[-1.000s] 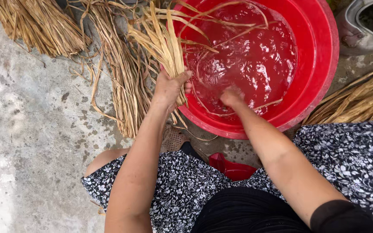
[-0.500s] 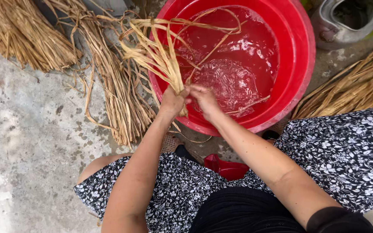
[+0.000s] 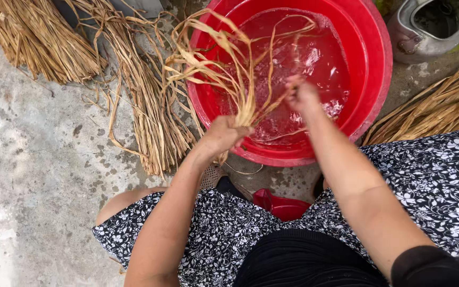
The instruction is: The person sits on the ground in front of a red basin of water and washes bundles of dried plant fibers. They dip each bundle into the water, swish and rub the strips, then lift the bundle out and set it aside, working through several bundles one at a time.
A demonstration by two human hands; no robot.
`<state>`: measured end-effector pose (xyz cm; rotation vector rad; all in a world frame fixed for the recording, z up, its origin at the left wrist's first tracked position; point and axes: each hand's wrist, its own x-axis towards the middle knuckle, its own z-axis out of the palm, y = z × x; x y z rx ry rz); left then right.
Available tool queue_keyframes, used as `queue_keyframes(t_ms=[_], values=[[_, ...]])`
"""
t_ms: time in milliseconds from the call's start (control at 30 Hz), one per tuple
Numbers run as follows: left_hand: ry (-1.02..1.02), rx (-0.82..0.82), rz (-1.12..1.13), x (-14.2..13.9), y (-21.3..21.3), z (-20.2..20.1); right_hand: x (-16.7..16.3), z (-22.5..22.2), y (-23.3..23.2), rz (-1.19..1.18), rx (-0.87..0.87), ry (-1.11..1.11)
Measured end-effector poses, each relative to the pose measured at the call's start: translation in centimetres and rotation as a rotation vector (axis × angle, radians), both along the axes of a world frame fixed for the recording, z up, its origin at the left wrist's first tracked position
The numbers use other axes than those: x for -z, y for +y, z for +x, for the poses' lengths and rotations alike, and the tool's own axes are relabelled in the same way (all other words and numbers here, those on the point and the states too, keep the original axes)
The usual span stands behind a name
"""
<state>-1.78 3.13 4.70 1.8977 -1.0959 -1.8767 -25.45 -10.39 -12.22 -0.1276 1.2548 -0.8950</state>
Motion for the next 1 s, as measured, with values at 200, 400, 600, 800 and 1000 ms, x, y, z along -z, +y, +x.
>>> queue_keyframes(t_ms=[200, 400, 600, 800, 1000], values=[[0.087, -0.341, -0.287, -3.4, -0.9, 6.8, -1.3, -7.2, -3.0, -0.116, 0.159, 0.085], [-0.299, -0.487, -0.798, -2.2, -2.0, 11.5, 0.6, -4.9, 0.5, -0.352, -1.535, 0.806], [-0.223, -0.576, -0.520, -1.3, -2.8, 10.0, 2.9, -2.4, 4.9, -0.155, -1.887, 0.670], [0.200, -0.574, -0.360, 2.5, -3.0, 5.8, -4.7, -2.4, 0.9, -0.245, -0.689, 0.180], [0.192, -0.312, -0.505, 7.9, -2.9, 0.7, -8.4, 0.1, 1.8, -0.442, -0.430, -0.170]])
